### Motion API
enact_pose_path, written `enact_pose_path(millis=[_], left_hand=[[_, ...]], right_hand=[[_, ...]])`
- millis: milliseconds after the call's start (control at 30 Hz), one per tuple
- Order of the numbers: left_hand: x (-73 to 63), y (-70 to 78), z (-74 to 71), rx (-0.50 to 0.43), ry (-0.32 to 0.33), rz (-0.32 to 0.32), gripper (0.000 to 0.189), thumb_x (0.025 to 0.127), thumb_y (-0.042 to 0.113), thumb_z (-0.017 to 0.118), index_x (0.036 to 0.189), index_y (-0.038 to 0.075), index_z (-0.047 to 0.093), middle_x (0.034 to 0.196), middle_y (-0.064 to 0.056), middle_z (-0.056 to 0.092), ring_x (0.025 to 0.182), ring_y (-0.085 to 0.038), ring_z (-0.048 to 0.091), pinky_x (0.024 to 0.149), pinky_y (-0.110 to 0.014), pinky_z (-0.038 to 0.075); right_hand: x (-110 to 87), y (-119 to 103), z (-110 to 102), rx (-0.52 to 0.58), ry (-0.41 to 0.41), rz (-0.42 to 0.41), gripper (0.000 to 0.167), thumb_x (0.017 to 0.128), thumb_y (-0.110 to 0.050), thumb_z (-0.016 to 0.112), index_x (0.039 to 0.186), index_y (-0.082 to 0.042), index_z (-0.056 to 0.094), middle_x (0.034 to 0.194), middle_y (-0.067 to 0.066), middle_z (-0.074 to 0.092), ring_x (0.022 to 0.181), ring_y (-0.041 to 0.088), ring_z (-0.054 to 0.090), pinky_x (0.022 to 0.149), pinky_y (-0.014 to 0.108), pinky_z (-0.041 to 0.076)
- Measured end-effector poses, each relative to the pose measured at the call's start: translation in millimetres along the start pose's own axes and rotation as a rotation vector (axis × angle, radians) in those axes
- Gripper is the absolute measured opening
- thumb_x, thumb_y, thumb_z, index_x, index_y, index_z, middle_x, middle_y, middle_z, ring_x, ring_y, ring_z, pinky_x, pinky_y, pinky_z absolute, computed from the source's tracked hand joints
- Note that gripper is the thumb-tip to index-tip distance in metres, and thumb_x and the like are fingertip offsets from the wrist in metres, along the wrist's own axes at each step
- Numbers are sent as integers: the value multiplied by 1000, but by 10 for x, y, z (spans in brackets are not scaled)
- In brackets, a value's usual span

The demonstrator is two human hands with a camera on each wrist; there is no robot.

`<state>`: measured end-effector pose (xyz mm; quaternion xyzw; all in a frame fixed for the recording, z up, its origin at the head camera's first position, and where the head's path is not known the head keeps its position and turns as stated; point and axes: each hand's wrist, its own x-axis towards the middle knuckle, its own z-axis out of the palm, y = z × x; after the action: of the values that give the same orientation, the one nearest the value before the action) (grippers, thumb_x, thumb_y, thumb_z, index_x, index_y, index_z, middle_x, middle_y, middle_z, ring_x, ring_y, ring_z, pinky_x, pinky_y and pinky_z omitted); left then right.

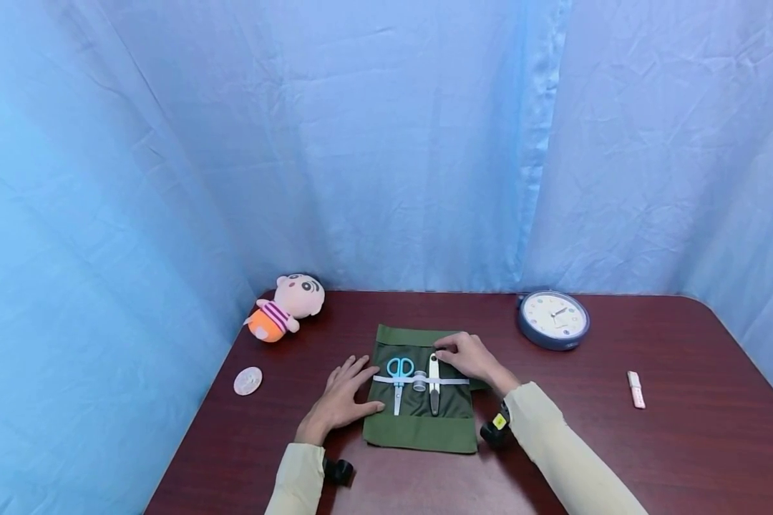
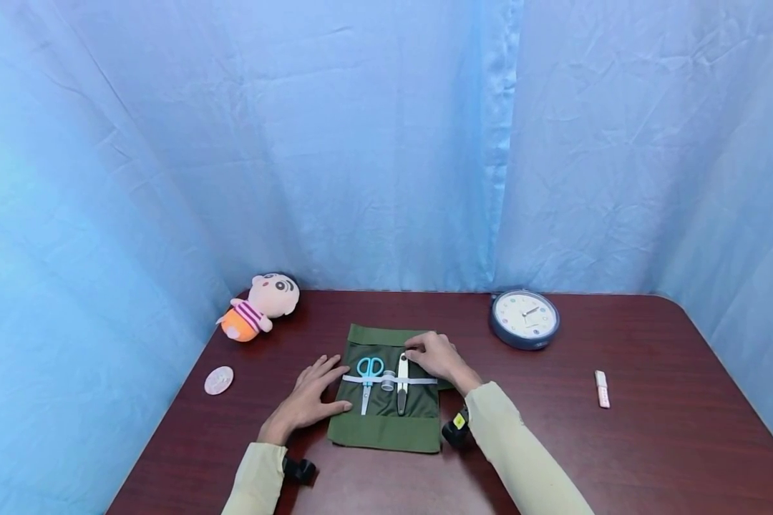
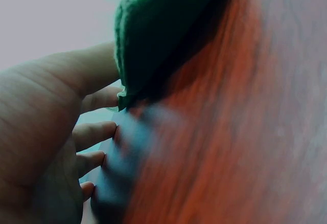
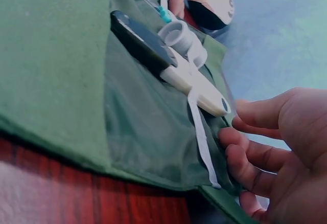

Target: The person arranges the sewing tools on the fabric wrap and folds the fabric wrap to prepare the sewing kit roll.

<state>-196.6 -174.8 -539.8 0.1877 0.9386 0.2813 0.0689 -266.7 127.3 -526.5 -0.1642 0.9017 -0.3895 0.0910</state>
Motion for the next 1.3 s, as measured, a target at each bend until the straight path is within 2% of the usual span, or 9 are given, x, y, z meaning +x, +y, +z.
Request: enact_pose_path(millis=[233,533,667,833,1067,1300], left_hand=[[27,1,6,-4,19,17,68,86,42,76,144,14,55,160,-16,38,153,-42,24,120,-66,20],[28,2,15,-2,20,12,69,86,43,75,145,14,54,161,-15,38,154,-41,24,121,-64,19],[13,8,17,0,20,13,69,86,43,76,144,13,54,161,-15,38,153,-41,24,121,-65,19],[7,11,18,0,17,8,68,86,42,76,145,14,54,161,-15,38,154,-41,23,121,-65,19],[1,16,11,-5,23,3,68,86,42,76,144,15,55,161,-14,38,154,-40,23,121,-64,19],[-7,10,24,-9,28,1,69,86,43,76,145,14,54,161,-14,38,154,-41,23,121,-65,18]], right_hand=[[-74,36,-137,27,60,8,30,99,-19,62,124,-6,71,118,14,74,101,26,71,82,40,57],[-276,130,-329,99,130,55,33,100,-23,62,127,-7,69,120,14,73,103,25,70,82,38,57],[-392,190,-413,87,170,58,32,99,-25,63,126,-9,70,121,12,73,110,28,69,88,41,56],[-539,259,-538,66,216,65,32,99,-26,63,126,-8,70,119,13,74,108,28,69,85,35,54],[-759,328,-720,42,273,86,38,101,-31,61,127,-5,68,118,15,74,98,18,68,75,26,52],[-957,474,-875,15,324,97,39,101,-34,60,126,-6,69,116,15,73,85,-4,58,73,21,50]])
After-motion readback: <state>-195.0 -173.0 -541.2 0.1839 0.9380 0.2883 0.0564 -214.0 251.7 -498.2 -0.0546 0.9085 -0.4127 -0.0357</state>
